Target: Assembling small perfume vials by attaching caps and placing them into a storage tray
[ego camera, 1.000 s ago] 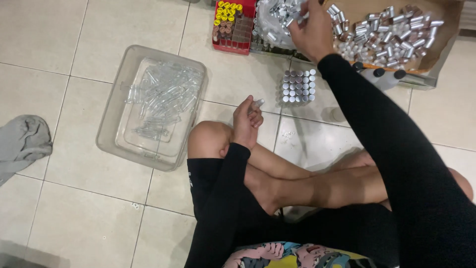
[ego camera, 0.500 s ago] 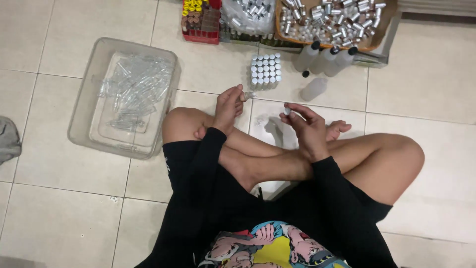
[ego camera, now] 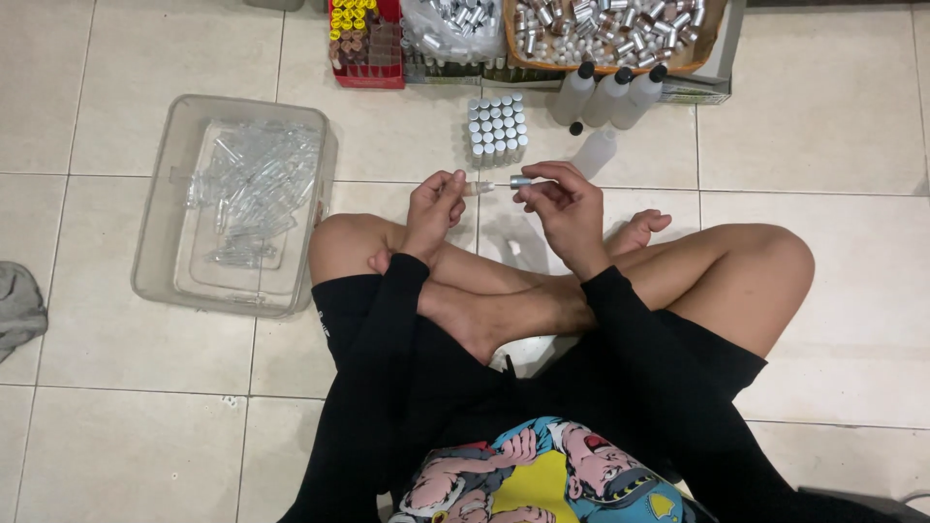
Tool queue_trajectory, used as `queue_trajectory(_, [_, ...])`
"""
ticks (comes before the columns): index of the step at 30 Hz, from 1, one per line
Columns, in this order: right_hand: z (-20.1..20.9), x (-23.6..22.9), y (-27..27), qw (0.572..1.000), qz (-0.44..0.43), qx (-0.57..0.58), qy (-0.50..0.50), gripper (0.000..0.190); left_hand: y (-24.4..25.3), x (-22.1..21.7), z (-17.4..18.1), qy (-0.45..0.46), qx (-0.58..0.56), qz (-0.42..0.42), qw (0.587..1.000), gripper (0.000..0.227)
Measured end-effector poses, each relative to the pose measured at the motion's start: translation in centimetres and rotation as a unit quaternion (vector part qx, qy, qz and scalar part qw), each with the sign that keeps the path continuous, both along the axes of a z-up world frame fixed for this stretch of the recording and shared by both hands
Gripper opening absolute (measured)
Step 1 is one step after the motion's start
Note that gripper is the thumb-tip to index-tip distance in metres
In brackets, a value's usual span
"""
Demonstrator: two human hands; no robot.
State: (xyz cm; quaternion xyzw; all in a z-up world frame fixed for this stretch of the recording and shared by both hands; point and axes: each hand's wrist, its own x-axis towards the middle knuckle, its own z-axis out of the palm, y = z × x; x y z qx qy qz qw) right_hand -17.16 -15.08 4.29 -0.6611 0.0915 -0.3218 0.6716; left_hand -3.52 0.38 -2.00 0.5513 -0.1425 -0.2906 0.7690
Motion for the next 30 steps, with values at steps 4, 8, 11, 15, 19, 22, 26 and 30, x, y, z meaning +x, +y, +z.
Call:
queue_trajectory(4, [-1.1, 0.5, 0.5, 1.000, 0.001, -0.001, 0.025, 0.027, -0.1, 0.2, -0.8, -0.013, -0.007, -0.008, 1.000, 0.024])
queue_trajectory(8, [-1.3, 0.6, 1.1, 0.999, 0.007, -0.015, 0.038, 0.028, 0.1, -0.5, 0.2, -0.036, -0.008, -0.019, 0.999, 0.022])
queue_trajectory(11, [-1.1, 0.7, 1.5, 0.999, 0.009, -0.025, 0.037, 0.026, 0.2, -0.6, 0.3, -0.058, -0.003, -0.014, 0.998, 0.018])
queue_trajectory(15, [-1.2, 0.7, 1.7, 0.999, 0.004, -0.018, 0.049, 0.025, 0.5, -1.0, 0.4, -0.090, -0.011, 0.002, 0.996, 0.013])
queue_trajectory(19, [0.0, 0.1, 2.6, 0.997, 0.004, 0.010, 0.073, 0.026, 1.6, -2.2, 3.0, -0.125, -0.010, 0.014, 0.992, 0.016])
queue_trajectory(22, [0.4, -0.1, 3.0, 0.997, 0.000, 0.026, 0.077, 0.015, 2.2, -3.4, 4.2, -0.131, -0.015, 0.025, 0.991, 0.016])
queue_trajectory(26, [1.9, 0.2, 3.4, 0.996, 0.010, 0.042, 0.077, 0.007, 2.3, -3.5, 4.8, -0.145, -0.017, 0.053, 0.988, 0.018])
queue_trajectory(30, [3.5, 0.6, 3.3, 0.996, 0.066, 0.043, 0.048, 0.027, 2.3, -3.3, 6.6, -0.142, -0.029, 0.091, 0.985, 0.015])
